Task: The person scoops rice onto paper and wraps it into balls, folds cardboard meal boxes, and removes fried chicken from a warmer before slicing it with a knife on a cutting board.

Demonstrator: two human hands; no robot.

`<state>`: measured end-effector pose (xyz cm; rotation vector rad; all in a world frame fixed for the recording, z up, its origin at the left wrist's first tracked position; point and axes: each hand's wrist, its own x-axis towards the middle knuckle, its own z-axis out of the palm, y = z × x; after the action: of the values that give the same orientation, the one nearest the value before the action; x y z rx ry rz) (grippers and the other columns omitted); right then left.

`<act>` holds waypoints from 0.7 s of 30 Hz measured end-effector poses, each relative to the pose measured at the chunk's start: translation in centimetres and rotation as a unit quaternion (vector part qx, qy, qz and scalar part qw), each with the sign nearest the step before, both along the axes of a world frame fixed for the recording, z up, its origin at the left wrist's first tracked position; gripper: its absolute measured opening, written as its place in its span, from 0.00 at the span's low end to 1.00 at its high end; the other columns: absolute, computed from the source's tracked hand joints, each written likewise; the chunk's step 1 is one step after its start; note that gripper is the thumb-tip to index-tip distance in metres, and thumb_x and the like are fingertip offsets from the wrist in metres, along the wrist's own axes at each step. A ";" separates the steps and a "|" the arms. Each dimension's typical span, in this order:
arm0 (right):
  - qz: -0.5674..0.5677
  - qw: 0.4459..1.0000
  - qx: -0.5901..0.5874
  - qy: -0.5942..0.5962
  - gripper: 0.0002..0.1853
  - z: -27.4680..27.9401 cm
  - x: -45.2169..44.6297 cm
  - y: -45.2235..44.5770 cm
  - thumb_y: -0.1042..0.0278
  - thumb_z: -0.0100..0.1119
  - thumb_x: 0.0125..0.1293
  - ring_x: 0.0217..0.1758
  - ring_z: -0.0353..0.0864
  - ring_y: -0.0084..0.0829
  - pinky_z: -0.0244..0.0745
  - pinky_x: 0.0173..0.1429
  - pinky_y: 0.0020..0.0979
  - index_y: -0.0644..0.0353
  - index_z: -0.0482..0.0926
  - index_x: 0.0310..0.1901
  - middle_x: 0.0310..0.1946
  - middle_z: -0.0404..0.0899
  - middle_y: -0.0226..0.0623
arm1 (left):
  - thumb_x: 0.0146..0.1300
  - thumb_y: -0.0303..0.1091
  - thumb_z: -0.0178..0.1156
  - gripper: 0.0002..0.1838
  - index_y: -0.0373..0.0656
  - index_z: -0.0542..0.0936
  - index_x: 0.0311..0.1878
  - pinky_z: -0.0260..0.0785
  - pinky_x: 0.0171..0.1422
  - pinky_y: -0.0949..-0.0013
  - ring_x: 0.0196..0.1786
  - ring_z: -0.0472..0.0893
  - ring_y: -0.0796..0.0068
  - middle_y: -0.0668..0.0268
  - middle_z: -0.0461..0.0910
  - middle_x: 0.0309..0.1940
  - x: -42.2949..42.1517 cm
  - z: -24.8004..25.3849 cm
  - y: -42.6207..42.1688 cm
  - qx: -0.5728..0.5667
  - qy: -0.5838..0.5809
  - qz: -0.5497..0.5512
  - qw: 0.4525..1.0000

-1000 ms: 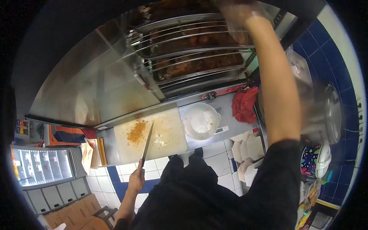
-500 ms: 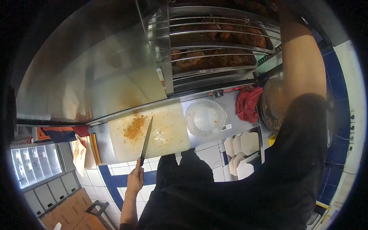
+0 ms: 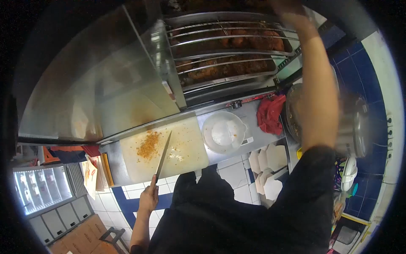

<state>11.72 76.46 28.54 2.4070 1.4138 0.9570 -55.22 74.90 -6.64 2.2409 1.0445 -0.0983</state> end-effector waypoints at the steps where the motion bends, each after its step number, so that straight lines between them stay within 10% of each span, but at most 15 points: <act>1: 0.002 1.000 0.012 -0.023 0.22 -1.1 -0.7 -0.8 0.57 0.51 0.78 0.59 0.82 0.51 0.73 0.65 0.44 0.60 0.78 0.65 0.61 0.83 0.46 | 0.77 0.35 0.54 0.32 0.59 0.59 0.82 0.76 0.42 0.42 0.35 0.84 0.40 0.47 0.82 0.31 -0.2 0.1 -0.2 0.011 0.001 -0.004 1.000; 8: 0.101 0.794 0.579 0.154 0.21 -9.2 -13.7 -3.2 0.56 0.51 0.81 0.56 0.82 0.48 0.74 0.62 0.42 0.68 0.78 0.59 0.51 0.83 0.53 | 0.78 0.42 0.51 0.32 0.69 0.57 0.82 0.78 0.44 0.41 0.35 0.84 0.39 0.45 0.83 0.33 -0.3 1.7 -0.6 -0.081 0.041 -0.130 0.987; 13: 0.043 0.836 0.492 0.242 0.23 -19.8 -24.0 -8.8 0.58 0.48 0.82 0.62 0.79 0.47 0.70 0.69 0.42 0.70 0.74 0.65 0.60 0.79 0.53 | 0.79 0.41 0.50 0.34 0.67 0.52 0.84 0.75 0.48 0.40 0.40 0.83 0.36 0.43 0.83 0.34 -2.9 0.8 1.6 -0.061 0.021 -0.037 0.997; 19: 0.027 0.386 0.420 0.821 0.24 -36.3 -39.3 -8.9 0.53 0.52 0.82 0.49 0.81 0.26 0.76 0.58 0.29 0.66 0.75 0.64 0.46 0.81 0.33 | 0.79 0.40 0.50 0.33 0.65 0.53 0.84 0.75 0.50 0.41 0.41 0.83 0.35 0.41 0.83 0.36 -5.1 2.5 3.6 -0.047 0.034 0.006 0.998; 21: -0.017 0.433 0.298 0.850 0.23 -39.6 -41.0 -8.3 0.52 0.56 0.79 0.47 0.84 0.32 0.78 0.56 0.33 0.64 0.77 0.63 0.44 0.84 0.37 | 0.79 0.40 0.50 0.34 0.64 0.53 0.84 0.76 0.49 0.41 0.40 0.83 0.35 0.41 0.82 0.36 -4.6 3.1 3.7 -0.038 0.016 -0.006 0.999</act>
<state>-29.29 68.11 -11.03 3.6756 0.9821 -2.2710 -59.79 78.65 -3.56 2.1844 1.0287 -0.1767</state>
